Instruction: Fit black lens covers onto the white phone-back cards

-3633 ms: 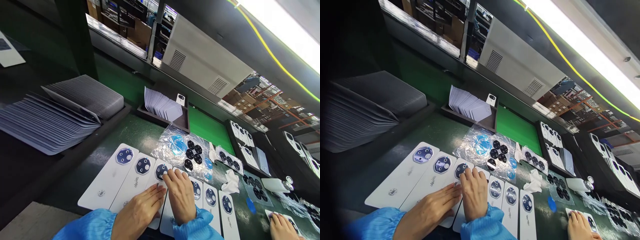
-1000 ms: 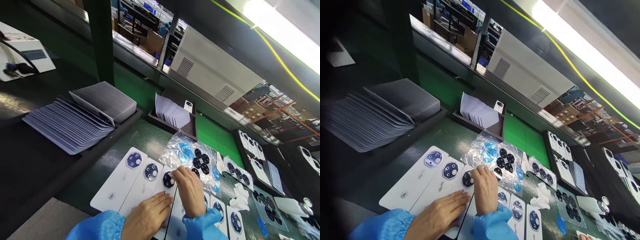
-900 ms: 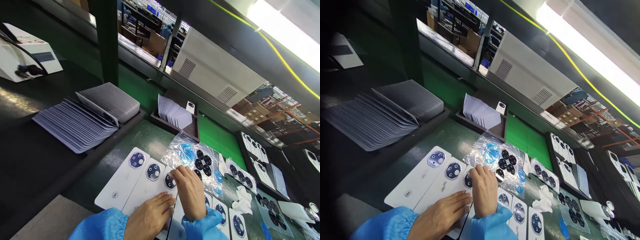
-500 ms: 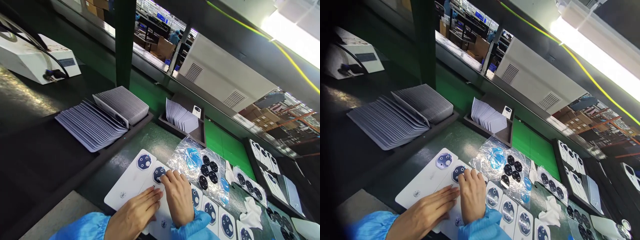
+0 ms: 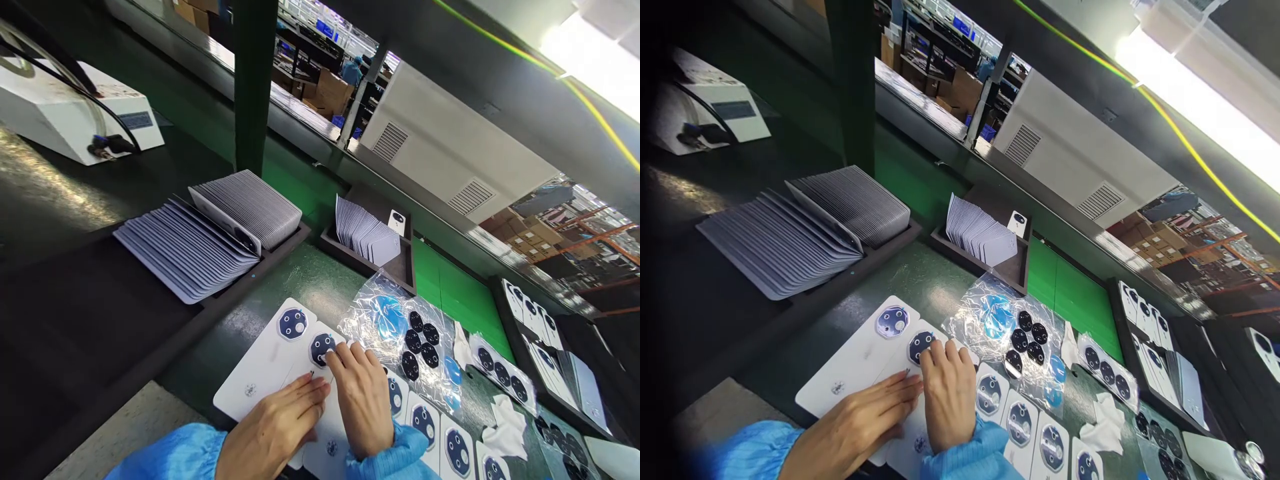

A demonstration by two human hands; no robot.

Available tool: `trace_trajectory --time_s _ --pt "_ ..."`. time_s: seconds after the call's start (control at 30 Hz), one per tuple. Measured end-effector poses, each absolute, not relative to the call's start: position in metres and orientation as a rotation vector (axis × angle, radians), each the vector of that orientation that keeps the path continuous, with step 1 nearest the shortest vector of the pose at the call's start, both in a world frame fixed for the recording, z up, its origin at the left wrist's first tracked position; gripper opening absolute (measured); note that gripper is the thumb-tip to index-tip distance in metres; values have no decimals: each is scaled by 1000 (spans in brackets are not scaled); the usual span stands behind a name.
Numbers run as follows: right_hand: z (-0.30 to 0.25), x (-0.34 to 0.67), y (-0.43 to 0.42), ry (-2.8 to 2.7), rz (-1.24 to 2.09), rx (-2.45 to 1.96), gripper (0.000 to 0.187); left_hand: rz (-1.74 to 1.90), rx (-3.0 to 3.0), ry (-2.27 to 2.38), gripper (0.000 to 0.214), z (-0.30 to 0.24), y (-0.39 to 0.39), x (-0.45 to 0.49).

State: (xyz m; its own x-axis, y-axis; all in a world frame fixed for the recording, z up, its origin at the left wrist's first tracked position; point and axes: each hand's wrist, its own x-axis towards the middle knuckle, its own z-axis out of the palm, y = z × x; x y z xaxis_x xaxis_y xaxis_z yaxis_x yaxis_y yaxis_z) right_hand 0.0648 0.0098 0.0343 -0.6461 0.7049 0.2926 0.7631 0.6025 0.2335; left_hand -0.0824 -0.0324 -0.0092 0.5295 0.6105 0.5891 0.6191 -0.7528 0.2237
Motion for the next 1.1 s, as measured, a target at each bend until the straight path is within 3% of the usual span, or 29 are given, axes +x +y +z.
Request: trace_trajectory --time_s 0.5,1.1 --pt "35 61 28 -2709 -459 -1245 19 -1114 -2722 -1120 52 -9 -31 -83" --pt "38 56 28 -2731 -500 -1217 23 -1227 -2767 -1130 38 -13 -31 -86"
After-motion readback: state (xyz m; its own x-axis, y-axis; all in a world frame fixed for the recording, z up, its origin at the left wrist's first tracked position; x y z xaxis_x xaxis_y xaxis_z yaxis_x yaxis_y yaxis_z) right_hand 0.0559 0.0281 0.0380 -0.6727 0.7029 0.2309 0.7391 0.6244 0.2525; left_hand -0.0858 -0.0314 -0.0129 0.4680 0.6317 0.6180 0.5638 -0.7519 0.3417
